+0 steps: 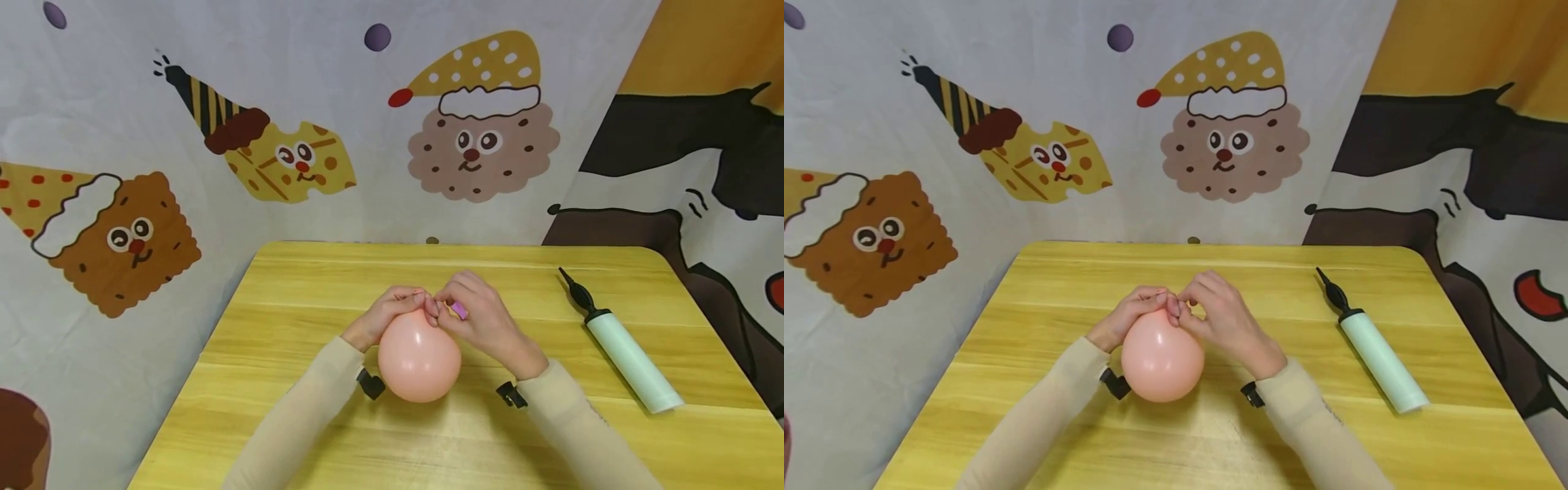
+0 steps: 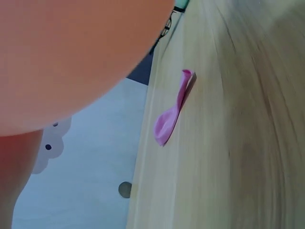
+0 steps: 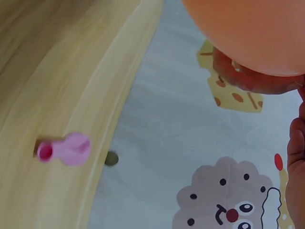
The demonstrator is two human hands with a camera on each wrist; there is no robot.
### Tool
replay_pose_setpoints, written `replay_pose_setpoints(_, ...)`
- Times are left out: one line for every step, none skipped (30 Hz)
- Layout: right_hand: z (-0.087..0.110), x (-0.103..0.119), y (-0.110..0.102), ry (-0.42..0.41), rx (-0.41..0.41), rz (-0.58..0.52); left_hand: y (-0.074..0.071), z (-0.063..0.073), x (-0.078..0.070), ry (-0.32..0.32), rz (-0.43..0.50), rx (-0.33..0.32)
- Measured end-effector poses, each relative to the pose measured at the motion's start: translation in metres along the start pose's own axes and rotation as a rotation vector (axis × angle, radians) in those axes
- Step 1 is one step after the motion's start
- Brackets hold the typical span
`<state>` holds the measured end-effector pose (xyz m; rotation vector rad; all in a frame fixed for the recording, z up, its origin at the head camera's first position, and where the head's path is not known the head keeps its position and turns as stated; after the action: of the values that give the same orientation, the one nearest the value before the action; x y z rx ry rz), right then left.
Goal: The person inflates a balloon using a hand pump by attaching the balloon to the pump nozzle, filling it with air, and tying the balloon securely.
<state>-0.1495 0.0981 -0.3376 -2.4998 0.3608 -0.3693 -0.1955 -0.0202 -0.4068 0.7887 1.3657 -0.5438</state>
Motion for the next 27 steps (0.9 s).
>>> replay_pose_setpoints(0.0, 0.0, 0.0, 0.009, -0.01, -0.012, 0.001, 0.0, 0.0, 0.003, 0.01, 0.018)
replay_pose_setpoints(-0.001, 0.0, -0.001, 0.019, -0.02, -0.025, 0.002, 0.0, -0.001, 0.004, 0.018, 0.036)
replay_pose_setpoints(-0.001, 0.001, -0.001, 0.029, -0.029, -0.039, 0.003, 0.0, -0.001, 0.003, 0.023, 0.051)
replay_pose_setpoints(-0.002, 0.001, -0.002, 0.039, -0.033, -0.05, 0.003, 0.0, -0.001, 0.006, 0.027, 0.063)
replay_pose_setpoints(-0.002, 0.001, -0.003, 0.047, -0.038, -0.059, 0.003, 0.0, -0.002, 0.008, 0.028, 0.071)
replay_pose_setpoints(-0.003, 0.001, -0.003, 0.052, -0.04, -0.063, 0.003, -0.001, -0.002, 0.012, 0.026, 0.074)
replay_pose_setpoints(-0.003, 0.001, -0.004, 0.059, -0.039, -0.069, 0.002, -0.001, -0.003, 0.014, 0.021, 0.074)
replay_pose_setpoints(-0.003, 0.002, -0.005, 0.063, -0.037, -0.073, 0.002, -0.001, -0.003, 0.016, 0.017, 0.068)
replay_pose_setpoints(-0.003, 0.002, -0.005, 0.069, -0.033, -0.078, 0.001, -0.001, -0.004, 0.019, 0.012, 0.062)
replay_pose_setpoints(-0.002, 0.001, -0.006, 0.079, -0.028, -0.082, 0.0, -0.001, -0.004, 0.021, 0.008, 0.057)
replay_pose_setpoints(-0.002, 0.001, -0.006, 0.09, -0.023, -0.089, -0.001, -0.002, -0.004, 0.021, 0.004, 0.052)
replay_pose_setpoints(-0.001, 0.0, -0.007, 0.102, -0.017, -0.098, -0.002, -0.002, -0.005, 0.022, 0.0, 0.05)
replay_pose_setpoints(-0.001, -0.001, -0.007, 0.119, -0.011, -0.108, -0.002, -0.002, -0.005, 0.022, -0.004, 0.048)
replay_pose_setpoints(0.0, -0.002, -0.007, 0.136, -0.004, -0.115, -0.002, -0.002, -0.005, 0.022, -0.009, 0.051)
replay_pose_setpoints(0.001, -0.003, -0.007, 0.156, 0.003, -0.12, -0.002, -0.003, -0.005, 0.021, -0.014, 0.055)
replay_pose_setpoints(0.001, -0.004, -0.007, 0.176, 0.01, -0.124, -0.002, -0.003, -0.005, 0.019, -0.021, 0.059)
replay_pose_setpoints(0.002, -0.005, -0.008, 0.194, 0.016, -0.126, -0.002, -0.003, -0.005, 0.018, -0.029, 0.062)
replay_pose_setpoints(0.003, -0.005, -0.008, 0.211, 0.021, -0.126, -0.002, -0.004, -0.005, 0.018, -0.037, 0.065)
replay_pose_setpoints(0.003, -0.006, -0.008, 0.225, 0.026, -0.123, -0.002, -0.004, -0.005, 0.018, -0.044, 0.068)
replay_pose_setpoints(0.004, -0.007, -0.009, 0.234, 0.028, -0.121, -0.002, -0.004, -0.005, 0.018, -0.052, 0.068)
replay_pose_setpoints(0.004, -0.007, -0.009, 0.243, 0.029, -0.12, -0.002, -0.005, -0.005, 0.017, -0.057, 0.068)
replay_pose_setpoints(0.003, -0.007, -0.009, 0.247, 0.027, -0.119, -0.002, -0.005, -0.005, 0.018, -0.06, 0.068)
replay_pose_setpoints(0.003, -0.007, -0.01, 0.248, 0.024, -0.117, -0.002, -0.005, -0.006, 0.02, -0.062, 0.066)
replay_pose_setpoints(0.002, -0.006, -0.01, 0.25, 0.02, -0.113, -0.002, -0.005, -0.006, 0.022, -0.06, 0.064)
replay_pose_setpoints(0.001, -0.006, -0.011, 0.249, 0.015, -0.109, -0.002, -0.005, -0.006, 0.024, -0.058, 0.062)
replay_pose_setpoints(0.001, -0.006, -0.011, 0.248, 0.009, -0.105, -0.002, -0.005, -0.007, 0.026, -0.054, 0.058)
replay_pose_setpoints(-0.001, -0.005, -0.011, 0.249, 0.005, -0.098, -0.003, -0.006, -0.007, 0.028, -0.05, 0.052)
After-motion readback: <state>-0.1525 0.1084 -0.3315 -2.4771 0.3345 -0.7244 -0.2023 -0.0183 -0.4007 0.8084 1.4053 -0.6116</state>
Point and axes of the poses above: each hand's wrist, its own z-axis away from the middle knuckle, its own y-axis out of the palm, x = y × z, the point moved 8 cm from there along -z, towards the middle knuckle, and after that the axes turned 13 degrees about -y, right-handed, at the moved point
